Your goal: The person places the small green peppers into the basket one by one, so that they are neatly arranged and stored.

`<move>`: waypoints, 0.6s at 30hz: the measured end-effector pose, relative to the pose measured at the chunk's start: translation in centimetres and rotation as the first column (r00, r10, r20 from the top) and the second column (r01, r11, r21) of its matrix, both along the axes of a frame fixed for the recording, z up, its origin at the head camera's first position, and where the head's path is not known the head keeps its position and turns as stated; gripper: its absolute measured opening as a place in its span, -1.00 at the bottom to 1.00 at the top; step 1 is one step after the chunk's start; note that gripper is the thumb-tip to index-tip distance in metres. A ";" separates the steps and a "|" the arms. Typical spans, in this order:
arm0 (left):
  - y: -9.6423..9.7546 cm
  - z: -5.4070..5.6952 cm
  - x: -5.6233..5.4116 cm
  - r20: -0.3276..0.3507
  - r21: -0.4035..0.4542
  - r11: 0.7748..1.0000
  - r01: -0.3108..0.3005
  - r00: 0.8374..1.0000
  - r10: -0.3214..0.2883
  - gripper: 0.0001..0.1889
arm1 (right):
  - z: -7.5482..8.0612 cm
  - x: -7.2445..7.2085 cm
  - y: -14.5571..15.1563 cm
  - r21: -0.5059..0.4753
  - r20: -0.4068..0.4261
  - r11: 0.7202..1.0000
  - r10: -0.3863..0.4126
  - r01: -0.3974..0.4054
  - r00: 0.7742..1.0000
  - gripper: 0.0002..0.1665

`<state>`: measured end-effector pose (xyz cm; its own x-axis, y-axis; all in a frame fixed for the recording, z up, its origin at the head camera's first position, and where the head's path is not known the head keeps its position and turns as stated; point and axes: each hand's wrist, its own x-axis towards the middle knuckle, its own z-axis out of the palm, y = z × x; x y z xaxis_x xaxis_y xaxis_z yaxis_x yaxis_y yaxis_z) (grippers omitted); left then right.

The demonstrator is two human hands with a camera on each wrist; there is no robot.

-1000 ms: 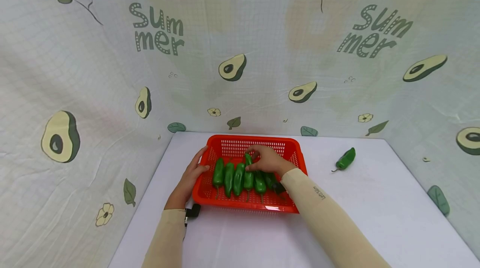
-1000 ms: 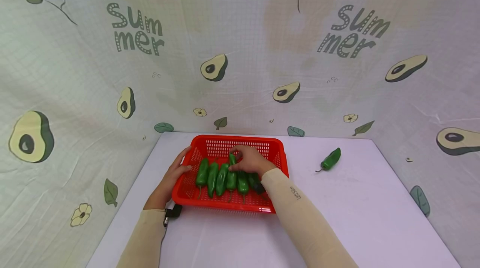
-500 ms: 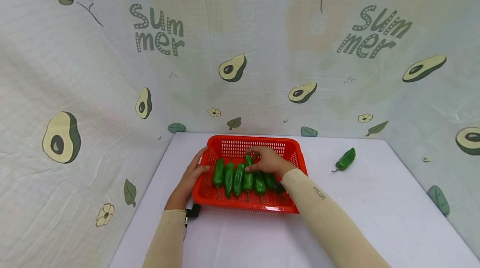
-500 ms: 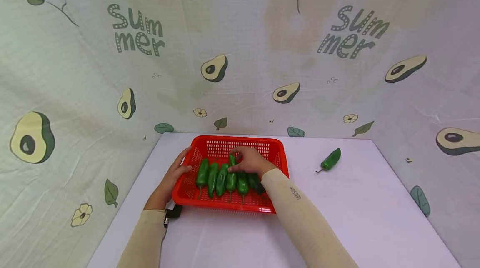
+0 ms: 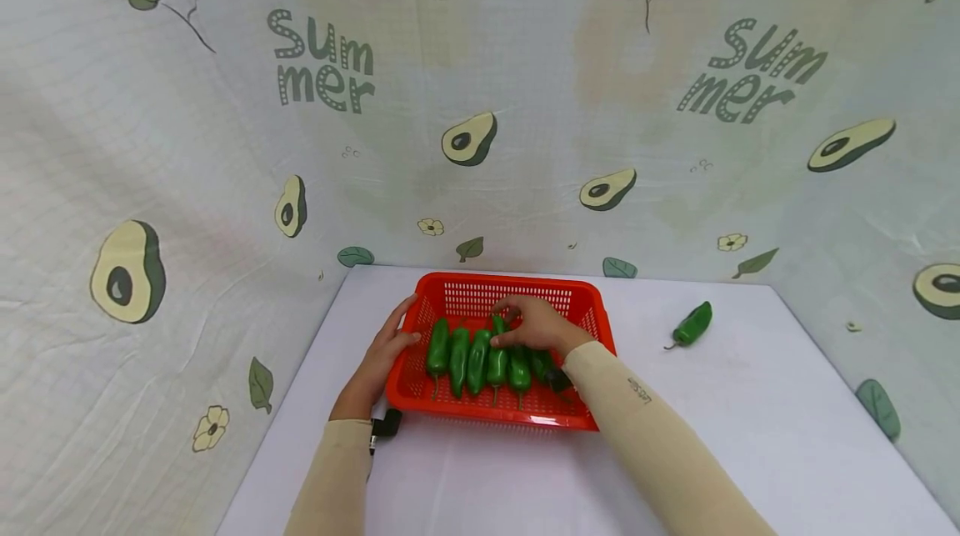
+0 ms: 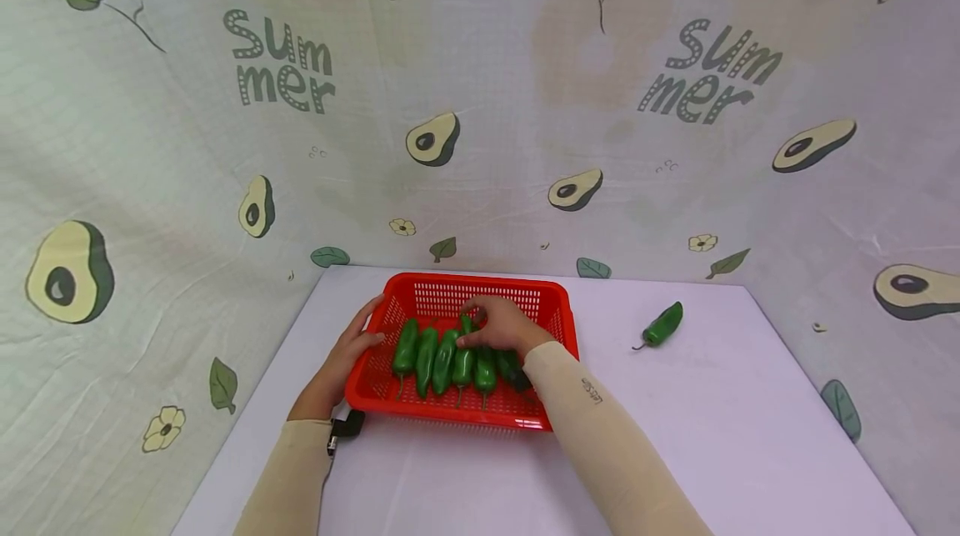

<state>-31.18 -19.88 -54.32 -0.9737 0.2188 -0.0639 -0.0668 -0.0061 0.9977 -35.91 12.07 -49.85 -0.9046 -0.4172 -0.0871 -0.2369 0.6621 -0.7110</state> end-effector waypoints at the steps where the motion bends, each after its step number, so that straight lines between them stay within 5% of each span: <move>1: 0.0 0.0 0.0 0.000 0.000 1.000 0.002 1.000 -0.002 -0.29 | -0.1 0.0 0.0 0.000 -0.001 1.000 0.000 0.000 1.000 -0.27; 18: 0.2 0.2 0.0 0.006 -0.014 1.000 -0.014 1.000 0.014 -0.29 | -0.2 -0.2 0.1 0.044 0.005 0.999 -0.008 0.007 1.000 -0.34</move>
<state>-31.14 -19.63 -54.16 -0.9762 0.2042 -0.0732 -0.0734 0.0066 0.9973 -36.06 12.20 -50.10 -0.9072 -0.4062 -0.1096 -0.2284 0.6943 -0.6825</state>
